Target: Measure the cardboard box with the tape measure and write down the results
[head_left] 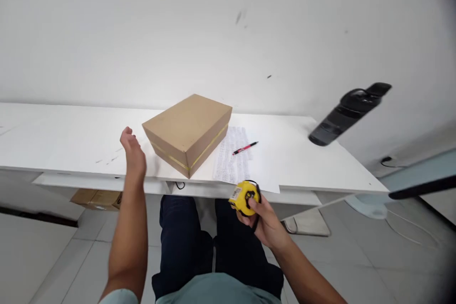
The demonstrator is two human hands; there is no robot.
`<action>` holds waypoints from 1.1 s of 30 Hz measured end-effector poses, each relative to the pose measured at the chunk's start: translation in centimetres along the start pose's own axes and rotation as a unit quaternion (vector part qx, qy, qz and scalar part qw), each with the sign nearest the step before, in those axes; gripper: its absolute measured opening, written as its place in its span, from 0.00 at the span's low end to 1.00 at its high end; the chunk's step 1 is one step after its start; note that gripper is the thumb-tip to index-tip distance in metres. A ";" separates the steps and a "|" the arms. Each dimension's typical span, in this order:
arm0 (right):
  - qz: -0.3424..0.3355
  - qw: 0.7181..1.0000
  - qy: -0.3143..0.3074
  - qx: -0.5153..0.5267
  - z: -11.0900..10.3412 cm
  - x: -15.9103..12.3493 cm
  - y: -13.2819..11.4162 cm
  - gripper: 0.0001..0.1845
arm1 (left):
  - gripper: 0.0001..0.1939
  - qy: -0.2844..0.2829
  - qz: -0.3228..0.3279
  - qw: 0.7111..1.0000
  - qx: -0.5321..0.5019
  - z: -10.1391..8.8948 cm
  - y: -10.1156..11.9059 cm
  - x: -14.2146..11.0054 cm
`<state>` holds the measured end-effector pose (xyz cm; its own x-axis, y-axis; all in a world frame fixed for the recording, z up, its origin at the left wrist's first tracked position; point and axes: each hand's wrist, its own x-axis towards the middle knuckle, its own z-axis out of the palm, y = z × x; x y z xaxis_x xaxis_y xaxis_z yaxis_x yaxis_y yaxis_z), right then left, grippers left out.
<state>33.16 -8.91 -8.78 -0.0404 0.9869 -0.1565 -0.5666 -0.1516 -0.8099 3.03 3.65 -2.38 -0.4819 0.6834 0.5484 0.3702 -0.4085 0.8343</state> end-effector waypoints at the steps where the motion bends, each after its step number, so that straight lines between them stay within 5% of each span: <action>1: 0.014 1.000 -0.012 0.008 0.0 -0.1 0.0 0.30 | 0.44 -0.018 -0.085 0.996 -0.022 0.2 -0.8 1.7; 3: 0.030 0.999 -0.026 0.025 0.0 -0.2 0.1 0.29 | 0.45 -0.107 -0.201 0.969 -0.095 0.5 -2.1 3.7; 5: 0.026 0.998 -0.030 0.041 -0.1 -0.1 0.2 0.28 | 0.40 -0.165 -0.232 0.950 -0.132 0.5 -2.8 3.4; 13: -0.067 0.994 -0.004 0.089 -0.7 1.5 -1.4 0.30 | 0.21 -0.143 -0.194 0.960 -0.141 -1.3 0.3 -7.7; 15: -0.077 0.993 -0.008 0.088 -0.8 1.5 -1.8 0.30 | 0.15 -0.078 -0.120 0.986 -0.088 -1.1 2.1 -10.5; 17: -0.084 0.993 -0.017 0.078 -0.9 1.3 -2.0 0.30 | 0.10 -0.051 0.044 0.997 -0.034 -0.9 4.1 -12.7; 20: -0.092 0.994 -0.050 0.044 -0.8 0.3 -2.0 0.31 | 0.09 -0.196 0.317 0.927 0.025 0.1 7.3 -14.6; 22: -0.101 0.991 -0.082 0.000 -0.8 -0.6 -1.9 0.31 | 0.12 -0.270 0.403 0.873 0.058 1.0 8.9 -14.7; 24: -0.109 0.987 -0.110 -0.050 -0.8 -1.5 -1.9 0.33 | 0.11 -0.278 0.421 0.861 0.069 1.8 9.7 -14.3; 28: -0.139 0.958 -0.227 -0.107 -1.2 -2.6 -2.2 0.48 | 0.12 -0.305 0.350 0.885 0.022 2.1 9.5 -13.5; 31: -0.220 0.903 -0.281 -0.239 -1.6 -2.4 -3.6 0.54 | 0.11 -0.312 0.156 0.933 -0.090 1.8 9.1 -14.1; 33: -0.310 0.845 -0.254 -0.353 -1.6 -1.9 -4.9 0.46 | 0.10 -0.307 -0.005 0.934 -0.181 1.7 9.1 -15.1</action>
<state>37.33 -10.17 -5.46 -0.3655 0.7590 0.5389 0.0177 0.5845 -0.8112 15.07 -9.36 -3.18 0.1045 0.8613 0.4973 0.0211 -0.5018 0.8647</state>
